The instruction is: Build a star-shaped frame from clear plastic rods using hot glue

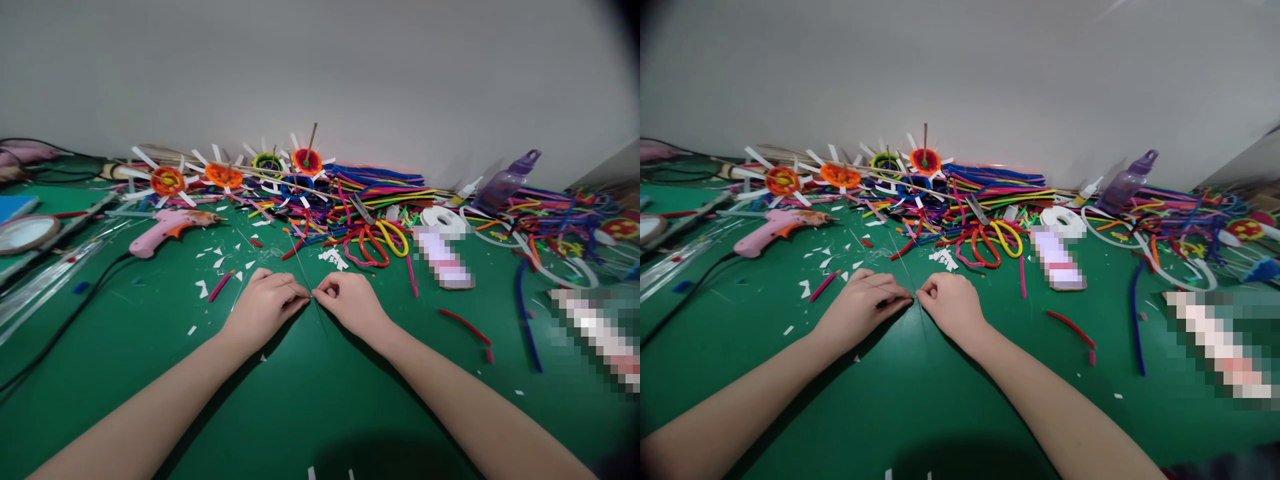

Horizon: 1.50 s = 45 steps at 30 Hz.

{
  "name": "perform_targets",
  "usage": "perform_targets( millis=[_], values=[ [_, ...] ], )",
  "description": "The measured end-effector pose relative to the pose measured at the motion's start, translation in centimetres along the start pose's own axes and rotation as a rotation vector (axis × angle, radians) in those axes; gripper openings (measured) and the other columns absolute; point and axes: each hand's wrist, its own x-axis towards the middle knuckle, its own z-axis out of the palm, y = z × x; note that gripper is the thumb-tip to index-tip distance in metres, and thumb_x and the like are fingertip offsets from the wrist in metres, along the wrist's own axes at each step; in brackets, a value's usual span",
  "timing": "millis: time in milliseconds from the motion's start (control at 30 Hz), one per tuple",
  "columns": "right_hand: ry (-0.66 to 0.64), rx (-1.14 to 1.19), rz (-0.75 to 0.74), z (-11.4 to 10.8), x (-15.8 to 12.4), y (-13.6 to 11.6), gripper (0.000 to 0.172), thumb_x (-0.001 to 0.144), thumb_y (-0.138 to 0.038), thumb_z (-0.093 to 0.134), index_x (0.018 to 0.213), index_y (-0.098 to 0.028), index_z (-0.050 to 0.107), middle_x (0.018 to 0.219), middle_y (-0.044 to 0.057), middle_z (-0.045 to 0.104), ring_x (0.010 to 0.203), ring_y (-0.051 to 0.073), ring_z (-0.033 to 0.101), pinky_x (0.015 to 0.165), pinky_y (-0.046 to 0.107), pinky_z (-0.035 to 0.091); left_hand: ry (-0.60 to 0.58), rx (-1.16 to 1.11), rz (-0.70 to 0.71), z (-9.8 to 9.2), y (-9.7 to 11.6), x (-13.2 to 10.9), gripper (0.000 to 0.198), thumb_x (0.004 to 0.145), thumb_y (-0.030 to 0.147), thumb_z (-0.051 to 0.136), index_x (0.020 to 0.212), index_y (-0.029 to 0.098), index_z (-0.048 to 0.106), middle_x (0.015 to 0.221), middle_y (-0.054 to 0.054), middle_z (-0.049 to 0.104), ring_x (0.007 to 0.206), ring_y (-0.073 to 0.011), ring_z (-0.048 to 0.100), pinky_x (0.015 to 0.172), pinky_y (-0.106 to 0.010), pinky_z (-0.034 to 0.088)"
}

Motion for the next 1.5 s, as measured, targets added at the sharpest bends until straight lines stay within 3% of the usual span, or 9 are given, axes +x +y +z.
perform_targets(
  millis=[500, 700, 900, 1133, 1300, 1500],
  values=[
    [-0.110, 0.006, 0.013, -0.2, 1.0, 0.3, 0.011, 0.075, -0.027, 0.063, 0.067, -0.019, 0.064, 0.061, -0.002, 0.059, 0.054, 0.009, 0.046, 0.049, 0.023, 0.028, -0.004, 0.015, 0.004, -0.3, 0.3, 0.2, 0.020, 0.089, 0.033, 0.050, 0.080, 0.022, 0.064, 0.077, 0.003, 0.065, 0.072, -0.0121, 0.057, 0.075, -0.033, 0.029],
    [-0.170, 0.032, 0.005, -0.6, 1.6, 0.2, 0.011, 0.073, -0.023, 0.065, 0.064, -0.018, 0.062, 0.058, -0.002, 0.056, 0.052, 0.008, 0.044, 0.049, 0.022, 0.030, 0.004, 0.108, 0.082, -0.4, 0.4, 0.3, 0.022, 0.092, 0.030, 0.045, 0.081, 0.021, 0.063, 0.076, 0.002, 0.065, 0.073, -0.0120, 0.056, 0.076, -0.034, 0.028],
    [-0.154, 0.031, -0.015, -0.5, 1.6, 0.3, 0.015, 0.074, -0.024, 0.066, 0.062, -0.017, 0.061, 0.055, -0.002, 0.056, 0.050, 0.008, 0.044, 0.048, 0.023, 0.029, 0.040, 0.224, 0.145, -0.5, 0.6, 0.2, 0.027, 0.092, 0.028, 0.042, 0.075, 0.020, 0.061, 0.069, 0.002, 0.061, 0.070, -0.0125, 0.052, 0.074, -0.034, 0.028],
    [-0.155, 0.088, -0.012, -0.7, 1.5, 0.7, 0.013, 0.073, -0.027, 0.066, 0.066, -0.017, 0.066, 0.060, 0.000, 0.061, 0.053, 0.009, 0.049, 0.049, 0.022, 0.032, 0.002, 0.082, 0.028, -0.4, 0.5, 0.3, 0.021, 0.090, 0.032, 0.047, 0.082, 0.022, 0.064, 0.082, 0.002, 0.068, 0.076, -0.0128, 0.057, 0.078, -0.034, 0.028],
    [-0.131, 0.255, 0.024, -0.8, 1.5, 1.5, 0.026, 0.079, -0.037, 0.059, 0.069, -0.015, 0.067, 0.067, 0.002, 0.065, 0.061, 0.011, 0.055, 0.057, 0.023, 0.039, -0.022, 0.055, 0.005, -0.4, 0.5, 0.3, 0.020, 0.090, 0.032, 0.047, 0.085, 0.022, 0.064, 0.079, 0.002, 0.066, 0.071, -0.0119, 0.056, 0.078, -0.034, 0.029],
    [-0.090, 0.329, -0.005, -0.7, 1.2, 1.7, 0.021, 0.080, -0.033, 0.059, 0.072, -0.015, 0.067, 0.070, 0.003, 0.067, 0.066, 0.011, 0.057, 0.061, 0.024, 0.042, -0.025, 0.060, 0.039, -0.2, 0.5, 0.3, 0.019, 0.089, 0.030, 0.048, 0.092, 0.024, 0.065, 0.073, 0.002, 0.062, 0.066, -0.0102, 0.053, 0.078, -0.033, 0.030]
  ],
)
